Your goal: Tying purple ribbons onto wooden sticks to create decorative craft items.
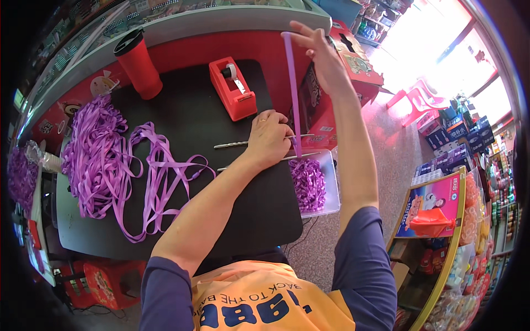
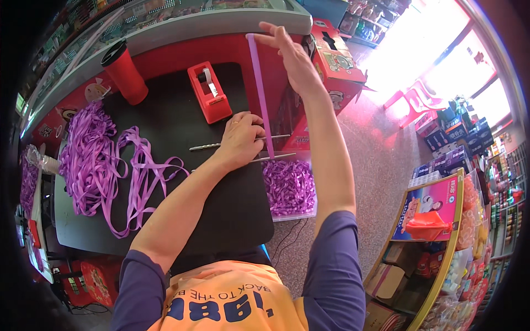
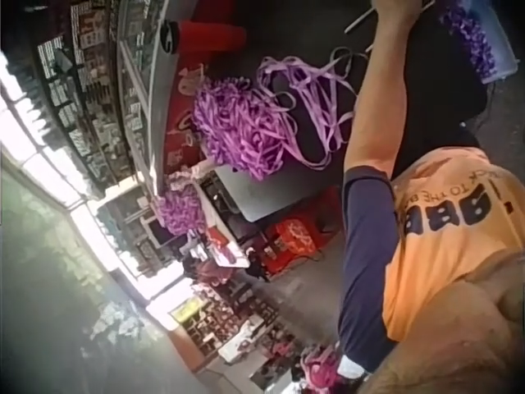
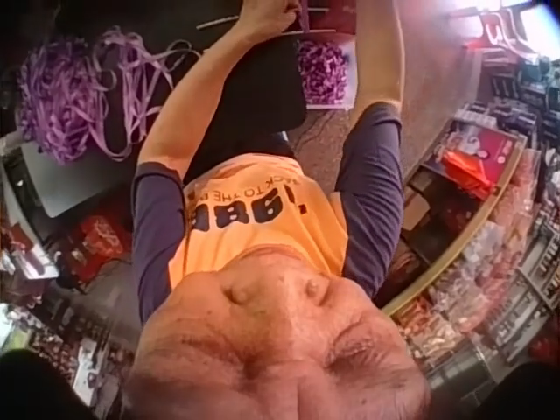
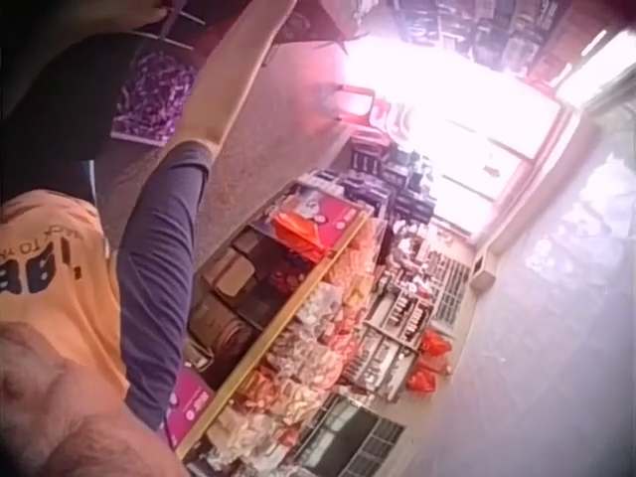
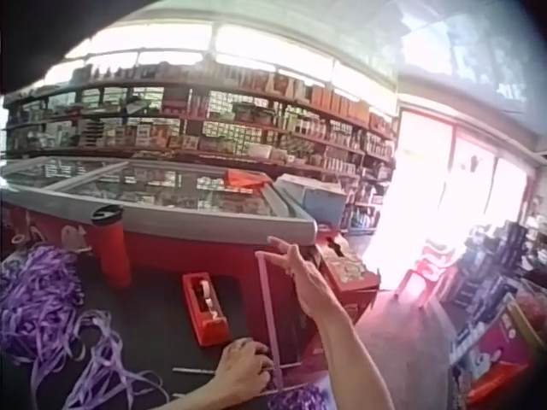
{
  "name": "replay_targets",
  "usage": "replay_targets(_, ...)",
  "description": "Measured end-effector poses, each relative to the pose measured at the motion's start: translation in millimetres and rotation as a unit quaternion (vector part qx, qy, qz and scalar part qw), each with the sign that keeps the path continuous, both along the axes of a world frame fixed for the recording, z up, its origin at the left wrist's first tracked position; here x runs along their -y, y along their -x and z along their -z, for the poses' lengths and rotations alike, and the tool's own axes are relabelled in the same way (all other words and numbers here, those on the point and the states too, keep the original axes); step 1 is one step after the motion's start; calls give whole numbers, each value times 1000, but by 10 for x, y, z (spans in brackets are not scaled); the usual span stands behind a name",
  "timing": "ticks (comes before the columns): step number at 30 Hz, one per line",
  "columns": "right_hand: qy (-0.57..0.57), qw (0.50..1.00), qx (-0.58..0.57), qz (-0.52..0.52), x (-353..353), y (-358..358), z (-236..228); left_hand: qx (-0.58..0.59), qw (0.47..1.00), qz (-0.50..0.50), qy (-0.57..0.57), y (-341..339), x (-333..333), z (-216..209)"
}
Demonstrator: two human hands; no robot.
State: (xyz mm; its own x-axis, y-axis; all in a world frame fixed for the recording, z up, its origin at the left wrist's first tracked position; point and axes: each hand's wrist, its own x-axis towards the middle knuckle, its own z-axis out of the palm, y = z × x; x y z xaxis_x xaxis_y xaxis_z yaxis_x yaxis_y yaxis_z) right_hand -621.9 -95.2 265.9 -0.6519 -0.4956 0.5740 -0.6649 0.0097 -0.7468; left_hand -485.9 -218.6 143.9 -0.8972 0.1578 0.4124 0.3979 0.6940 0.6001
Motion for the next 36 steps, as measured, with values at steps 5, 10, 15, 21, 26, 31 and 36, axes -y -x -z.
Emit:
replay_targets(5, -47, 986, 157, 43, 284, 549, 941, -40, 998, -39, 30, -29, 65, -11)
replay_targets(10, -116, 935, 332, 41, 130, 491, 2026, 28, 999, -27, -9, -51, 42, -97)
replay_targets(15, -72, 910, 409, -9, -518, -310, 3184, -45, 993, -68, -84, -49, -133, -116)
replay_targets(21, -139, 970, 183, 78, -898, -1880, 3109, -46, 997, -42, -39, -66, -11, -76)
replay_targets(26, -51, 945, 276, 166, -1009, -2768, 2313, -32, 999, -31, -13, -59, 21, -63)
replay_targets(31, -1, 961, 198, 191, -1135, -2949, 1724, -36, 999, -29, -19, -55, 9, -38)
replay_targets(36, -4, 977, 117, 180, -1034, -2786, 1197, -40, 998, -29, -25, -50, 25, -3)
